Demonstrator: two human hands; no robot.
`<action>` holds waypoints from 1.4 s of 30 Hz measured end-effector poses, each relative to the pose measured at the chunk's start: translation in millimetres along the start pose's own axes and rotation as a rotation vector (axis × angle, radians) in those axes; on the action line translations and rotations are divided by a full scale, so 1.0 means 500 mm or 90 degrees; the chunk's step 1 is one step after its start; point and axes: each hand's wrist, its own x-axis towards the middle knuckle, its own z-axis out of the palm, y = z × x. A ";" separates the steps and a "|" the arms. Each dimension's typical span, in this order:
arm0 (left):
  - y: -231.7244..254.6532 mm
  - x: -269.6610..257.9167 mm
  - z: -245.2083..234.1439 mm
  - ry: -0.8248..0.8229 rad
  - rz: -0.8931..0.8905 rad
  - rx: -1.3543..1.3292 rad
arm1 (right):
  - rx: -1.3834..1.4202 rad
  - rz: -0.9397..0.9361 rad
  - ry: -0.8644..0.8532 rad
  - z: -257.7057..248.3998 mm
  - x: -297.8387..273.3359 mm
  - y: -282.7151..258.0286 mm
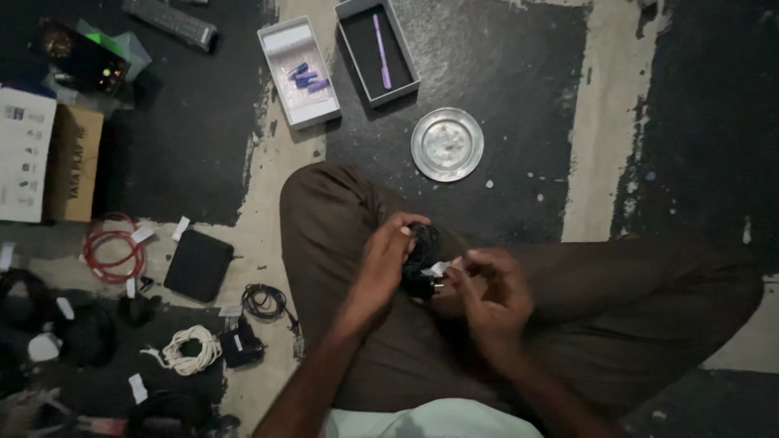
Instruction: The person organizes various electronic cables, adapters, and devices by hand on the floor, picking up and placing down items including a white power adapter, several black coiled cables, and a remote control.
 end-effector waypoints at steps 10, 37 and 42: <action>0.076 -0.042 0.000 0.027 0.069 0.092 | -0.298 -0.359 -0.110 0.019 0.013 0.000; 0.104 -0.058 0.005 0.058 0.215 0.210 | -0.419 -0.442 -0.072 0.057 0.051 0.033; 0.113 -0.060 0.002 0.044 0.185 0.145 | -0.457 -0.484 -0.046 0.051 0.052 0.045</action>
